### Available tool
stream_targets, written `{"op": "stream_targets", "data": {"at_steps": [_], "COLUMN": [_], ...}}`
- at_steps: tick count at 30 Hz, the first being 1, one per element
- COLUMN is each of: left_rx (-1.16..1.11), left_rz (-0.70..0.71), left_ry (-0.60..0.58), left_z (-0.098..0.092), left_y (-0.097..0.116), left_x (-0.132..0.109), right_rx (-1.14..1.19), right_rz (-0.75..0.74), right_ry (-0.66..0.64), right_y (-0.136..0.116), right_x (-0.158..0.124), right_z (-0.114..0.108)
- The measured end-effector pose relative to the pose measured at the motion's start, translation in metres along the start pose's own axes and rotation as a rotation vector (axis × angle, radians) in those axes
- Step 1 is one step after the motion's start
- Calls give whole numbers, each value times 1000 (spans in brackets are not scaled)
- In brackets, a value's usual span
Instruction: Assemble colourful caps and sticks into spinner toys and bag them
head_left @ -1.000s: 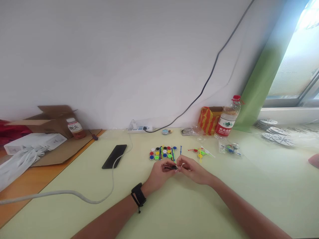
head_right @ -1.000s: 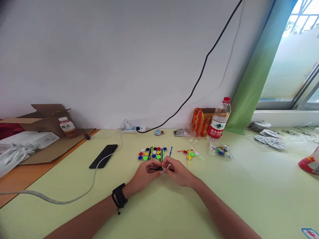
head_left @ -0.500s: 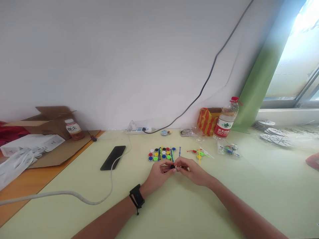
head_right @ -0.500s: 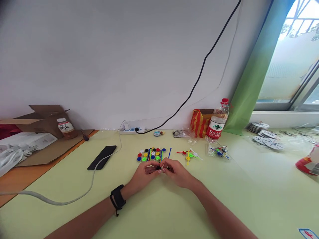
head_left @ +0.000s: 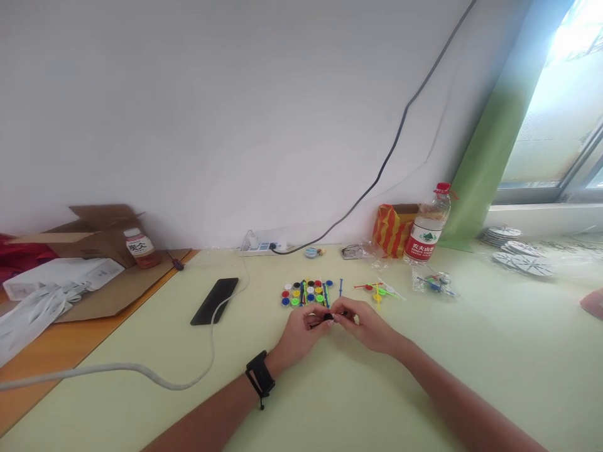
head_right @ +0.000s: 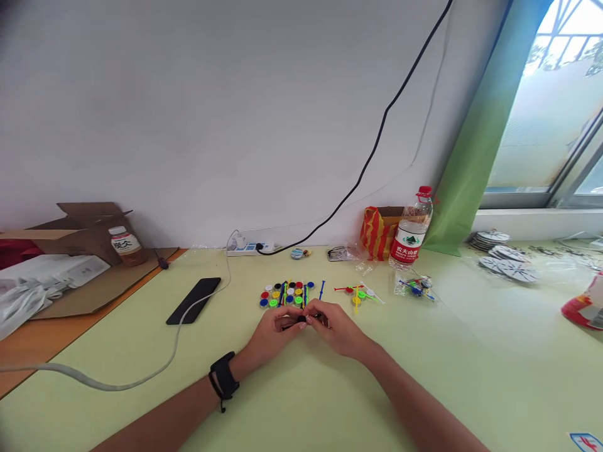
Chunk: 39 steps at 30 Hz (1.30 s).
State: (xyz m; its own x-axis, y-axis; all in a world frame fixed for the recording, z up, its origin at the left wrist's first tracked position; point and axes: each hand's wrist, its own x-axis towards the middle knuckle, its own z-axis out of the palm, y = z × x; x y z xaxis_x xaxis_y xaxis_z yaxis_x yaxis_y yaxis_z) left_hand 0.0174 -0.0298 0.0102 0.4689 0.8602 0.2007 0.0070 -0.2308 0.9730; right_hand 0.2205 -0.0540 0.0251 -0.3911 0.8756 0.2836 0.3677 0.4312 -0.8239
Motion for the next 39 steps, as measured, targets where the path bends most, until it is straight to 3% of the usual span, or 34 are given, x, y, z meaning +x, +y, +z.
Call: {"op": "stream_targets", "data": {"at_steps": [5,18,26,30,34,39], "left_rx": [-26,-19,-114,-120,-153,-217], "left_rz": [-4,25,64,29,-21,-63], "left_ry": [-47,-50,-45,-42,25,86], "left_z": [1,-6,-1,-3,-3,-3], "left_y": [6,3,6,4,2,2], "left_x": [-1,-1,-3,-1,1,4], "right_rx": [-29,71,101,87,9,24], "right_rz": [2,22,22,40,22,-16], "right_ry": [-49,-31,16,112,250,178], "right_y": [-1,-5,3,8,10,5], "right_x": [-1,-2,1,2,3,2], "right_z": [1,0,-3,-4,-6,-4]}}
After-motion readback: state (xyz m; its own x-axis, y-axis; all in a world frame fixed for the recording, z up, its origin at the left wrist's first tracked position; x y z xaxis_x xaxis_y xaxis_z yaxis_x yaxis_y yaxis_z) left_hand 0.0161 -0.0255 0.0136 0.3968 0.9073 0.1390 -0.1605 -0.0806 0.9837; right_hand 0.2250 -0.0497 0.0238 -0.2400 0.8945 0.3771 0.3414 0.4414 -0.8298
